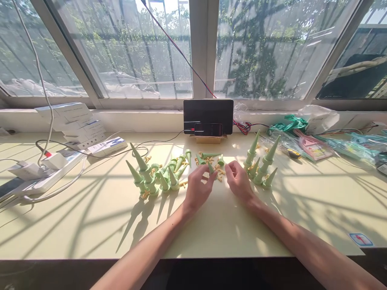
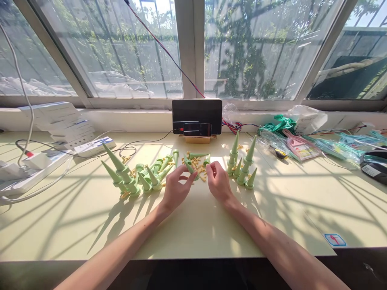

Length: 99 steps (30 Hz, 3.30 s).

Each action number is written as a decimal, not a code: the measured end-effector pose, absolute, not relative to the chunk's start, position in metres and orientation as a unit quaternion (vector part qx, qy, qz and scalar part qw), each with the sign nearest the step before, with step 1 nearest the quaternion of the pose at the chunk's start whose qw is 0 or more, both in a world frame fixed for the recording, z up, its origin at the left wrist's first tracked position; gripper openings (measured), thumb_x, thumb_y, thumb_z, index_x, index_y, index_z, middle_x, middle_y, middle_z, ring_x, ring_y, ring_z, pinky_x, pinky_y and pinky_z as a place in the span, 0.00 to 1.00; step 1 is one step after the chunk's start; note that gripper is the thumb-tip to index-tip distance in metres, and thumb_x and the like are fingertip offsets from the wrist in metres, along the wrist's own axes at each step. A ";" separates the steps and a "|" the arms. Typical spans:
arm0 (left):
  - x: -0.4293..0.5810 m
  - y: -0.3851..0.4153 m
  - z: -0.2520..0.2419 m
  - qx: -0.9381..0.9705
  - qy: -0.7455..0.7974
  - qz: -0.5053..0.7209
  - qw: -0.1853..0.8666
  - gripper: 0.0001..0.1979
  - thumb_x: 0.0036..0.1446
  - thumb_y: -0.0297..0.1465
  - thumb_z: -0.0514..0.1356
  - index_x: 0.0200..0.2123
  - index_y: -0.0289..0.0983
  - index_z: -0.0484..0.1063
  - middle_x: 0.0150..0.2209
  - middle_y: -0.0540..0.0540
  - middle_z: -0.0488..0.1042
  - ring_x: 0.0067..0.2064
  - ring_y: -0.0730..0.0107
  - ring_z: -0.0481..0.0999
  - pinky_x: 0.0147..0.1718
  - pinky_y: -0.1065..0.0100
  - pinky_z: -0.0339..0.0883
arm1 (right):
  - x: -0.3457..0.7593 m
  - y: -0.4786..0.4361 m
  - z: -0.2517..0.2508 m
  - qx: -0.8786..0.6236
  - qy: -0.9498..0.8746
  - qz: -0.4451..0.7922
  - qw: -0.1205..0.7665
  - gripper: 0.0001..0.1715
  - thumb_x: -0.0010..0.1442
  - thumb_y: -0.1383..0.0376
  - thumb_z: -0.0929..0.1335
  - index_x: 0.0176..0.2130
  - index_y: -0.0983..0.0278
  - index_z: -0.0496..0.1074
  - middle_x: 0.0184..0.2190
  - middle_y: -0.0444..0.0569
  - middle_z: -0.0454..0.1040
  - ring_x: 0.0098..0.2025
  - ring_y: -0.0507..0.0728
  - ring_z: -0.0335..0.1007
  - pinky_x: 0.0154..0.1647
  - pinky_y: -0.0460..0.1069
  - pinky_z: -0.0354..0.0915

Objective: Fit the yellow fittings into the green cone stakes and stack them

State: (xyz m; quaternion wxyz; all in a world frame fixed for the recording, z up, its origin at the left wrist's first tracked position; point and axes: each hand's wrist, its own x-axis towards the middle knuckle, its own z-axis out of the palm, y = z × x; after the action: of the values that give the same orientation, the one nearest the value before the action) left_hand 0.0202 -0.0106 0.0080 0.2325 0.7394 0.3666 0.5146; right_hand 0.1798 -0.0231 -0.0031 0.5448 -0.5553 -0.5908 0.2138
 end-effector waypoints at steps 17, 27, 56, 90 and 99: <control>-0.047 -0.057 0.075 0.758 0.324 0.560 -0.087 0.11 0.55 0.26 0.64 0.40 0.47 0.75 0.36 0.52 0.80 0.37 0.65 0.81 0.39 0.62 0.78 | 0.171 -0.028 -0.006 -0.531 -0.658 0.229 0.482 0.29 0.67 0.48 0.59 0.22 0.60 0.46 0.19 0.39 0.46 0.23 0.50 0.43 0.24 0.48 0.44; -0.117 -0.020 0.159 0.585 0.478 0.638 -0.145 0.10 0.52 0.34 0.67 0.37 0.34 0.78 0.33 0.46 0.81 0.34 0.66 0.81 0.38 0.63 0.78 | 0.173 -0.026 -0.011 -0.520 -0.669 0.247 0.470 0.29 0.68 0.48 0.59 0.23 0.61 0.47 0.20 0.39 0.47 0.23 0.50 0.45 0.24 0.48 0.45; -0.126 -0.008 0.128 0.617 0.553 0.546 -0.124 0.09 0.52 0.35 0.66 0.35 0.37 0.77 0.31 0.49 0.81 0.33 0.67 0.80 0.38 0.66 0.75 | 0.172 -0.028 -0.008 -0.510 -0.679 0.270 0.455 0.28 0.69 0.49 0.58 0.23 0.61 0.48 0.20 0.39 0.48 0.23 0.51 0.44 0.25 0.49 0.45; -0.125 -0.002 0.119 0.602 0.618 0.477 -0.166 0.09 0.52 0.38 0.64 0.28 0.39 0.73 0.28 0.54 0.79 0.32 0.67 0.78 0.42 0.66 0.64 | 0.172 -0.025 -0.009 -0.521 -0.680 0.266 0.442 0.27 0.68 0.55 0.58 0.21 0.61 0.51 0.17 0.39 0.51 0.22 0.50 0.47 0.25 0.49 0.46; -0.126 -0.001 0.115 0.604 0.597 0.503 -0.157 0.09 0.52 0.38 0.65 0.32 0.39 0.76 0.28 0.53 0.79 0.29 0.69 0.77 0.32 0.69 0.67 | 0.172 -0.026 -0.007 -0.524 -0.681 0.266 0.437 0.27 0.68 0.54 0.58 0.21 0.61 0.52 0.17 0.39 0.52 0.22 0.50 0.48 0.25 0.48 0.47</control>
State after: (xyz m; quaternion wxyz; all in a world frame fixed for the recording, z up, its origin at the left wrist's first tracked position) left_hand -0.1262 -0.0010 0.1151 -0.1566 0.6045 0.5972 0.5034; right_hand 0.1720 -0.0261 -0.0070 0.4374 -0.5237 -0.6808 0.2663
